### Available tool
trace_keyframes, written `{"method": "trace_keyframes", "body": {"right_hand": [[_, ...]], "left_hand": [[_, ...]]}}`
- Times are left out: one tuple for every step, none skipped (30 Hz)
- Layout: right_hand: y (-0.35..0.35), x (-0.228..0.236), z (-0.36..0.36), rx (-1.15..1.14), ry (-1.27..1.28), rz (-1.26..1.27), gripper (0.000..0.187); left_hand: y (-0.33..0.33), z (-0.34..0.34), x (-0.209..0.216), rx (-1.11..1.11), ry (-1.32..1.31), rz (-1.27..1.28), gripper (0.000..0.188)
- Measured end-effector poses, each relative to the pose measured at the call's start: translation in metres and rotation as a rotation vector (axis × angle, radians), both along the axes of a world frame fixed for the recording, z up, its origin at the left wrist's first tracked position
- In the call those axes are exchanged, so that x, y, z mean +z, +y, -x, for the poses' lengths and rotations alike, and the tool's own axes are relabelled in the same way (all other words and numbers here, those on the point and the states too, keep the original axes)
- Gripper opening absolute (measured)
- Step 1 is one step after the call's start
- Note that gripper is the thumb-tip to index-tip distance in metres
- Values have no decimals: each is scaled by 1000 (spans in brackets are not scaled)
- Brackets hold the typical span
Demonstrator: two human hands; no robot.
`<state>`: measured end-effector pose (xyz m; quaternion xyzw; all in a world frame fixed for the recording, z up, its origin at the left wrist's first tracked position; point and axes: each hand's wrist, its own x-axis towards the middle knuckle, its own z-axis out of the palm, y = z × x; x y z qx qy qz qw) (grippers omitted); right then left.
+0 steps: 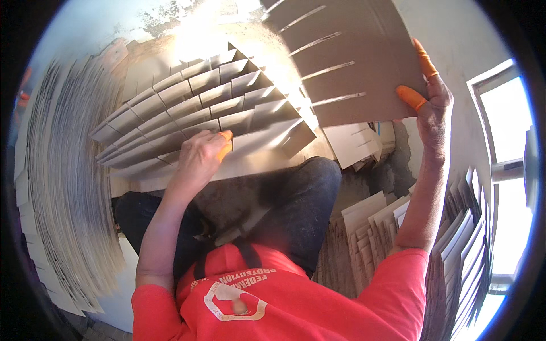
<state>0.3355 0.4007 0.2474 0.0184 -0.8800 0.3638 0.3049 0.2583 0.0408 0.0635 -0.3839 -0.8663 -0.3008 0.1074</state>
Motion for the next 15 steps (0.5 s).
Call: {"method": "trace_keyframes", "body": {"right_hand": [[-2,-1,2,34,-25,-8,71],[-4,-4,6,69,-51,-14,70],[-8,-5,9,87,-71,-41,70],[-11,-7,11,106,-92,-66,70],[-17,-8,13,107,-107,-112,71],[-28,-9,15,109,-155,-35,72],[-39,-9,16,106,-200,42,73],[-44,-8,15,106,-249,57,74],[-48,-8,15,106,-298,72,74],[-52,-9,16,109,-346,89,75],[-55,-11,18,100,-331,113,74],[-51,-14,21,104,-308,86,75],[-44,-18,23,103,-286,61,75],[-41,-20,24,105,-280,63,75],[-39,-21,25,106,-273,65,76]], "left_hand": [[4,-2,1,-11,1,-28,25],[10,-4,4,-21,3,-56,21],[15,-7,5,-30,5,-83,17],[19,-8,3,-29,10,-81,16],[23,-9,0,-27,14,-79,15],[25,-10,-2,-25,19,-77,14],[27,-10,-1,-13,7,-77,11],[28,-10,-2,-7,16,-82,11],[29,-9,-5,-1,25,-87,12],[29,-7,-6,7,34,-89,12],[28,-6,-6,8,25,-82,12],[27,-6,-4,9,17,-76,13],[27,-6,-4,5,7,-70,13],[27,-5,-3,3,2,-72,13],[28,-5,-3,-1,-4,-75,14]]}}
